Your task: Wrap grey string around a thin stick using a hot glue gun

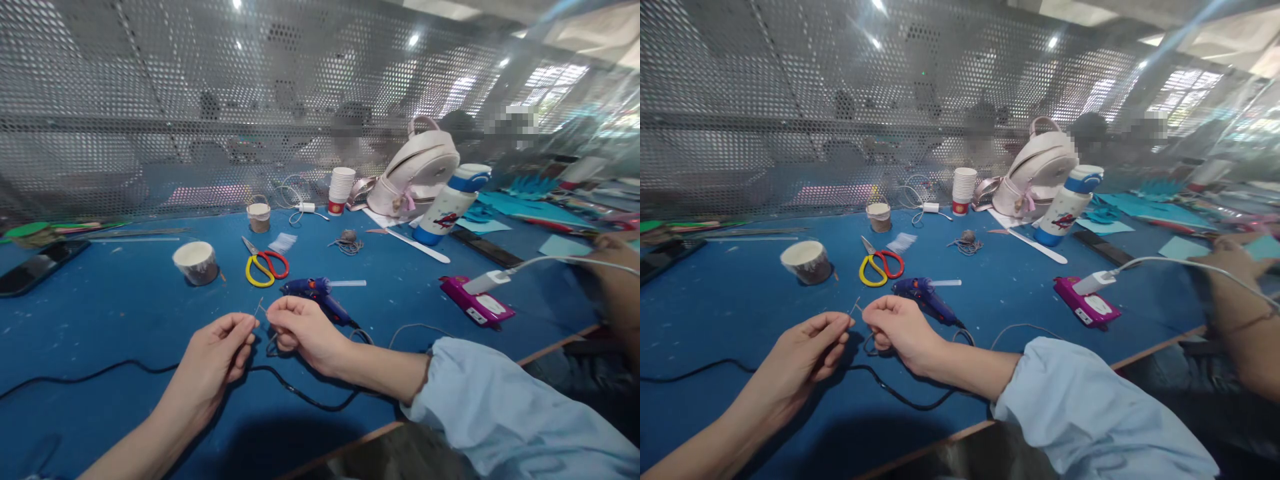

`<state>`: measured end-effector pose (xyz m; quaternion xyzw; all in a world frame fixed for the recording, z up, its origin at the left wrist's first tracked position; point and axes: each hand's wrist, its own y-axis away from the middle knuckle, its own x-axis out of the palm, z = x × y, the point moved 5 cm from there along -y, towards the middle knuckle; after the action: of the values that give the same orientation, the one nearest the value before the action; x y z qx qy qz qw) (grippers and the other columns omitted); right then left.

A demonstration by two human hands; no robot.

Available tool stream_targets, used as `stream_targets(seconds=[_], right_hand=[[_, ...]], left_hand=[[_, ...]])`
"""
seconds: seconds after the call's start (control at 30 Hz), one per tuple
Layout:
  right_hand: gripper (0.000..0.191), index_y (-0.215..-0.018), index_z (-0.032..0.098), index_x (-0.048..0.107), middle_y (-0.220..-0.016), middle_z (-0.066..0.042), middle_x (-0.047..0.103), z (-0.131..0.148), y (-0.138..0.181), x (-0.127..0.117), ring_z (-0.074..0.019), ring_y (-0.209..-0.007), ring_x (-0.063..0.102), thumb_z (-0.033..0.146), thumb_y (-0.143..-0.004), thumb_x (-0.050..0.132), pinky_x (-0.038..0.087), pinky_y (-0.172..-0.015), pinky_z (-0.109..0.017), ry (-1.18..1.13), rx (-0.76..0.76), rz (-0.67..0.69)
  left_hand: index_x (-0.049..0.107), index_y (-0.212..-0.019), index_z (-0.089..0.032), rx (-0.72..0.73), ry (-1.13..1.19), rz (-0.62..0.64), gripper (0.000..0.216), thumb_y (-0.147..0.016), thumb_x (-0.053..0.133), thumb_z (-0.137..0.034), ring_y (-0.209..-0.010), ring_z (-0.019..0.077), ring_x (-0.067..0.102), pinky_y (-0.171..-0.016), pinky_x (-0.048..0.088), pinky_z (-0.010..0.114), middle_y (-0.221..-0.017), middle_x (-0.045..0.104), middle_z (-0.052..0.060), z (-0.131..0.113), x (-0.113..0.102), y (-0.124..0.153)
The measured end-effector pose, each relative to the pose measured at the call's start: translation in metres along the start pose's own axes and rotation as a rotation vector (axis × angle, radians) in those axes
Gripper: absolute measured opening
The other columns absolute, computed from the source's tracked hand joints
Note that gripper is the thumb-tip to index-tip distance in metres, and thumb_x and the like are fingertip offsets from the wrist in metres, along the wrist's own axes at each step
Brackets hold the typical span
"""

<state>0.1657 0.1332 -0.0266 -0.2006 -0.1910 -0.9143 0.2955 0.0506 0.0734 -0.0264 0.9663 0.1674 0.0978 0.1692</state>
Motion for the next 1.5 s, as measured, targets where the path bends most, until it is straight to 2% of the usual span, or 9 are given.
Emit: stream_targets(seconds=[0.23, 0.57, 0.8, 0.97, 1.17, 1.33, 1.5], right_hand=[[0.022, -0.068, 0.015, 0.052, -0.046, 0.01, 0.042, -0.0002, 0.0016, 0.0018, -0.0007, -0.037, 0.029, 0.024, -0.062, 0.071, 0.018, -0.042, -0.02, -0.007, 0.008, -0.002], [0.018, -0.07, 0.016, 0.052, -0.046, 0.01, 0.042, -0.0014, 0.0021, 0.0009, -0.0013, -0.037, 0.029, 0.023, -0.066, 0.068, 0.019, -0.042, -0.02, 0.003, 0.012, -0.007], [0.016, -0.07, 0.015, 0.053, -0.048, 0.009, 0.044, -0.0034, 0.0016, 0.0006, -0.001, -0.037, 0.03, 0.021, -0.068, 0.067, 0.02, -0.042, -0.02, 0.009, 0.005, 0.015], [0.017, -0.07, 0.015, 0.053, -0.048, 0.009, 0.045, -0.0049, 0.002, 0.0008, -0.0008, -0.037, 0.031, 0.021, -0.068, 0.068, 0.021, -0.042, -0.019, 0.013, 0.013, 0.023], [0.017, -0.07, 0.015, 0.052, -0.049, 0.009, 0.045, -0.004, 0.0026, 0.0012, -0.0005, -0.037, 0.031, 0.021, -0.068, 0.068, 0.022, -0.042, -0.019, 0.011, 0.005, 0.026], [0.02, -0.07, 0.015, 0.052, -0.049, 0.009, 0.046, -0.0038, 0.003, 0.0023, -0.0005, -0.037, 0.032, 0.023, -0.067, 0.07, 0.023, -0.041, -0.018, 0.014, 0.012, 0.028], [0.02, -0.071, 0.015, 0.053, -0.052, 0.006, 0.054, -0.0054, 0.0032, 0.0014, -0.0011, -0.036, 0.036, 0.026, -0.069, 0.069, 0.027, -0.04, -0.018, 0.04, 0.016, 0.04]], left_hand=[[0.061, -0.07, -0.014, 0.025, 0.038, 0.021, 0.035, -0.062, 0.076, -0.044, -0.038, 0.0018, 0.029, -0.035, 0.018, 0.015, -0.051, 0.046, -0.006, -0.0015, 0.0015, 0.0002], [0.057, -0.07, -0.016, 0.048, 0.052, 0.035, 0.033, -0.062, 0.078, -0.04, -0.038, 0.0025, 0.024, -0.035, 0.016, 0.016, -0.045, 0.035, -0.01, -0.0019, 0.0023, -0.0007], [0.058, -0.071, -0.015, 0.056, 0.013, 0.016, 0.033, -0.064, 0.075, -0.043, -0.039, 0.0023, 0.029, -0.036, 0.018, 0.016, -0.05, 0.045, -0.007, -0.0012, -0.0007, 0.0], [0.058, -0.069, -0.015, 0.048, 0.001, 0.013, 0.032, -0.066, 0.073, -0.043, -0.039, 0.0021, 0.03, -0.036, 0.019, 0.015, -0.05, 0.046, -0.006, -0.001, -0.0007, 0.0003], [0.06, -0.077, -0.017, 0.034, -0.003, 0.006, 0.032, -0.066, 0.073, -0.044, -0.037, 0.0023, 0.031, -0.034, 0.017, 0.016, -0.054, 0.05, -0.006, -0.0004, 0.0004, -0.0004], [0.059, -0.076, -0.017, 0.025, 0.067, 0.031, 0.031, -0.065, 0.074, -0.042, -0.037, 0.0014, 0.026, -0.035, 0.016, 0.016, -0.051, 0.042, -0.009, 0.0006, 0.0015, 0.0002], [0.061, -0.076, -0.015, 0.062, 0.079, -0.002, 0.033, -0.06, 0.079, -0.038, -0.037, 0.0016, 0.023, -0.035, 0.016, 0.017, -0.045, 0.036, -0.011, -0.0015, -0.0008, 0.0011]])
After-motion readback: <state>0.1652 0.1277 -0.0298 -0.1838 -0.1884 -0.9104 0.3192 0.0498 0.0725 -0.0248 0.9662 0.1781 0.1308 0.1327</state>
